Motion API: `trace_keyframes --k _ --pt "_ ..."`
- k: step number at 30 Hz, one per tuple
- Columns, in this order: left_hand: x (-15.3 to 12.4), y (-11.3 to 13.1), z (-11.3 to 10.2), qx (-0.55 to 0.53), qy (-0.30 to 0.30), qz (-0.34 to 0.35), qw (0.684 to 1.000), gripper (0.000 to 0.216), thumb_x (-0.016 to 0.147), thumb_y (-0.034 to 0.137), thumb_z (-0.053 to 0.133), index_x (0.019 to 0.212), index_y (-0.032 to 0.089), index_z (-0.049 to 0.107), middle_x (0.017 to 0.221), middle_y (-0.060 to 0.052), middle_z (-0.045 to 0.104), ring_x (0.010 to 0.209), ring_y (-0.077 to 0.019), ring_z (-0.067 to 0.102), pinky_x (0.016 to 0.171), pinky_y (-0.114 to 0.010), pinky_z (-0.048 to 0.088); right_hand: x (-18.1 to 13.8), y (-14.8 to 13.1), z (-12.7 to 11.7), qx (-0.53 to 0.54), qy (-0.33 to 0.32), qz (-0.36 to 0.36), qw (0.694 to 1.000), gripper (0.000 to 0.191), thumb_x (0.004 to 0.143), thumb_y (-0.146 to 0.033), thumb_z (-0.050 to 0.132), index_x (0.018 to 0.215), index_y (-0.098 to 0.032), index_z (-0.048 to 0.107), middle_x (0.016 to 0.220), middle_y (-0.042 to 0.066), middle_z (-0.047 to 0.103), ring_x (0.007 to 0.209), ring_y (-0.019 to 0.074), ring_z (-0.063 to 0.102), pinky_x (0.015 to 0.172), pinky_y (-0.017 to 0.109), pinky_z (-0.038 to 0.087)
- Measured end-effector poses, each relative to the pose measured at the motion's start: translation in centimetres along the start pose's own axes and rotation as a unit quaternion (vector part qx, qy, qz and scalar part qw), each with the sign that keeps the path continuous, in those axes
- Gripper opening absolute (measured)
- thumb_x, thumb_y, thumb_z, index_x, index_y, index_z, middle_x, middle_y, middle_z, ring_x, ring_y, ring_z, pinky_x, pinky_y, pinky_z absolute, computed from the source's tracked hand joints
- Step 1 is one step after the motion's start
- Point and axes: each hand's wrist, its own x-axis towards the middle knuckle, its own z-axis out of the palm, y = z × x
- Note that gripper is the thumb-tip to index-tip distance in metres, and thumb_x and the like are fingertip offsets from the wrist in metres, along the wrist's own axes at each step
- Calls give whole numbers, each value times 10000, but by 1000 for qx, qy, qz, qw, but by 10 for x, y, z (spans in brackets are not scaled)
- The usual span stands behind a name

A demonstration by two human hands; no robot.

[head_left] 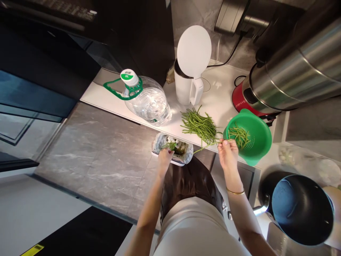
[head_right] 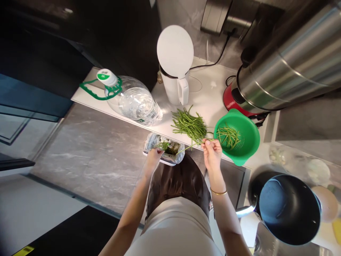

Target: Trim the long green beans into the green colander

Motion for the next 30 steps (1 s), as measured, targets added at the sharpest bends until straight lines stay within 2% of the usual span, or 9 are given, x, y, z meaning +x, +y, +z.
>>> trace_keyframes --k 2,5,8,11,14,18,24,30 --pt "-4 6 -4 -12 7 15 1000 173 815 268 541 854 180 686 865 -102 719 852 -222 664 742 -275 459 -5 3 4 -39 -11 -4 999 238 666 -282 764 694 -222 536 714 -45 664 658 97 648 601 219 524" --pt "-18 20 -20 -73 35 70 994 250 822 162 496 995 207 672 934 -74 718 830 -183 661 759 -264 470 -13 8 9 -97 -39 15 994 178 706 -292 736 825 -226 621 813 -9 710 684 115 673 668 263 550" --pt "-40 40 -44 -158 84 138 974 274 832 165 496 1053 200 653 946 -66 715 806 -168 655 769 -270 485 -22 12 14 -138 -71 47 987 264 715 -309 727 958 -227 662 894 24 727 770 154 697 736 304 562" --pt "-65 61 -65 -244 111 204 941 195 846 230 523 951 194 683 933 -55 712 809 -156 649 774 -262 493 -29 17 18 -168 -103 71 978 260 694 -327 737 923 -212 693 914 39 732 812 185 701 758 333 572" --pt "-84 79 -74 -309 84 239 917 163 832 256 563 888 194 704 883 -44 720 745 -142 645 723 -243 498 -33 23 19 -199 -107 68 972 215 653 -333 760 817 -202 710 822 29 739 729 184 700 677 321 589" --pt "-93 90 -71 -373 21 239 896 185 821 290 587 877 180 724 849 -52 730 712 -154 644 675 -245 492 -37 30 17 -258 -134 10 957 160 665 -299 750 796 -211 724 800 29 741 705 178 692 681 311 587" --pt "-92 90 -64 -394 2 224 892 207 803 322 605 847 165 732 804 -49 727 683 -151 629 649 -238 478 -43 24 15 -372 -174 -132 902 116 760 -248 665 852 -261 735 857 15 737 762 178 688 724 308 571" --pt "-92 88 -66 -378 -19 215 900 209 796 314 594 821 154 727 763 -43 720 621 -134 600 614 -228 465 -47 20 12 -433 -215 -214 849 204 816 -205 604 949 -305 722 956 11 727 873 183 683 848 331 547"
